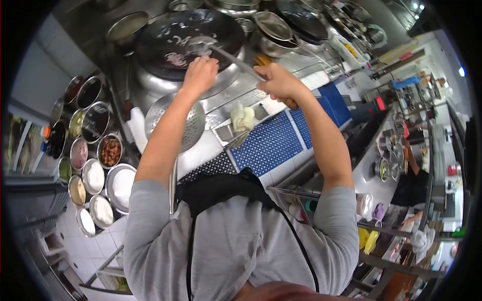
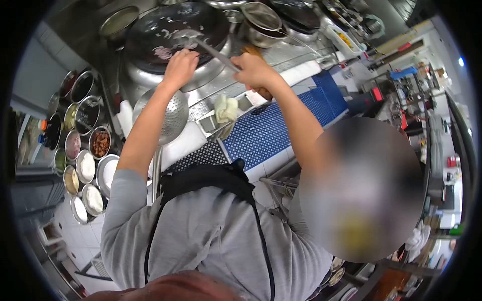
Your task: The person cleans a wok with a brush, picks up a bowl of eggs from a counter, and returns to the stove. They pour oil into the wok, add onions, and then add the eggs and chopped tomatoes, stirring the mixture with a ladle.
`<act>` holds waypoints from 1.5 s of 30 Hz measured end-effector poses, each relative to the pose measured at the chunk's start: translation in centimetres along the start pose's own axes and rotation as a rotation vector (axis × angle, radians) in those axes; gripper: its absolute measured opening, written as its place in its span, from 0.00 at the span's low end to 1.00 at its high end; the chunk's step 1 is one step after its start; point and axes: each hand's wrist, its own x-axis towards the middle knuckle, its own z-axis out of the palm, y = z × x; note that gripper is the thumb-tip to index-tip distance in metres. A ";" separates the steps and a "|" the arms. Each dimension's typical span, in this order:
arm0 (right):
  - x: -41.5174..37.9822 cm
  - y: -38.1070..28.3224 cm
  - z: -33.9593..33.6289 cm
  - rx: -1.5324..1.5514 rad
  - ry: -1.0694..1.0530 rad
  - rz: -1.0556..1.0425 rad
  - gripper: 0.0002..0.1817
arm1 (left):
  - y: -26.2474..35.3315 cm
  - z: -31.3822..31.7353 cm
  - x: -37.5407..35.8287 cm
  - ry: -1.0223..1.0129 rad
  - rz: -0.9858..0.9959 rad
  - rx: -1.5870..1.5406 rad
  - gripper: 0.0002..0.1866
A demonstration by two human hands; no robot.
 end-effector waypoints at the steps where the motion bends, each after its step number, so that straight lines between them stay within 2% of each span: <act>1: -1.0 -0.4 -0.6 -0.051 -0.026 -0.039 0.35 | 0.4 -0.1 0.1 -0.003 0.000 0.048 0.09; 2: -2.1 -0.7 -0.9 -0.094 -0.037 -0.059 0.35 | -0.1 0.7 0.5 -0.016 0.058 0.088 0.08; 3: -0.9 1.8 -0.1 -0.236 0.040 -0.244 0.35 | -0.2 1.1 0.8 0.003 0.062 0.025 0.09; 4: 0.3 4.4 0.7 -0.391 0.148 -0.417 0.34 | -0.1 1.6 0.8 -0.080 -0.061 -0.031 0.14; 5: 0.3 2.8 1.2 -0.370 0.029 -0.150 0.31 | -0.3 1.7 0.7 -0.122 -0.071 -0.051 0.15; 8: 1.6 3.4 6.8 -0.162 0.192 0.036 0.25 | -1.5 2.8 0.2 -0.125 -0.036 -0.050 0.16; 10: 2.1 3.5 10.1 -0.130 0.263 0.033 0.27 | -0.3 2.4 0.0 -0.147 -0.052 -0.006 0.15; 12: 0.9 2.3 12.0 0.059 0.336 0.031 0.28 | -0.7 2.7 -0.1 -0.127 -0.051 0.008 0.14; 14: 0.0 1.7 13.0 0.026 0.368 0.050 0.28 | -1.6 3.3 -0.5 -0.094 -0.041 0.018 0.14; 17: -0.9 2.0 14.2 0.004 0.399 0.060 0.25 | -0.6 2.4 -0.5 -0.159 -0.080 0.033 0.14; 23: -2.3 0.5 13.5 -0.066 0.379 0.072 0.22 | -1.4 2.8 -0.5 -0.131 -0.027 0.007 0.14; 34: -2.7 1.3 14.0 -0.082 0.388 0.061 0.26 | -1.2 2.4 -0.9 -0.180 -0.053 0.034 0.19; 35: -2.5 1.5 14.0 -0.096 0.387 0.051 0.26 | -1.2 2.7 -1.2 -0.136 -0.002 0.039 0.19; 37: -3.2 1.6 13.4 -0.035 0.321 0.094 0.33 | -1.7 3.2 -1.9 -0.043 0.074 0.068 0.19; 38: -2.6 3.9 13.4 -0.004 0.367 -0.005 0.33 | -0.9 2.9 -1.5 -0.069 0.082 0.037 0.21; 39: -1.8 5.7 14.0 0.039 0.389 -0.128 0.33 | 0.2 2.3 -1.7 -0.012 0.100 0.019 0.23; 40: -5.1 4.4 12.3 0.207 0.410 -0.195 0.33 | 0.6 2.0 -1.8 0.033 0.113 0.010 0.25; 41: -5.2 4.5 11.3 0.178 0.358 -0.151 0.34 | -0.2 2.6 -2.1 0.070 0.120 0.001 0.25; 42: -5.5 5.1 10.3 -0.004 0.365 -0.155 0.34 | 0.7 1.0 -2.1 0.035 0.101 -0.094 0.27; 43: -6.9 3.2 8.1 -0.063 0.314 -0.106 0.33 | 0.0 1.4 -2.7 0.044 0.081 -0.121 0.29; 44: -8.0 1.7 5.9 -0.116 0.261 -0.042 0.33 | -0.4 2.0 -3.2 -0.005 0.024 -0.111 0.31; 45: -7.7 3.2 4.8 -0.067 0.278 -0.052 0.34 | 0.0 1.8 -3.5 -0.008 -0.034 -0.154 0.32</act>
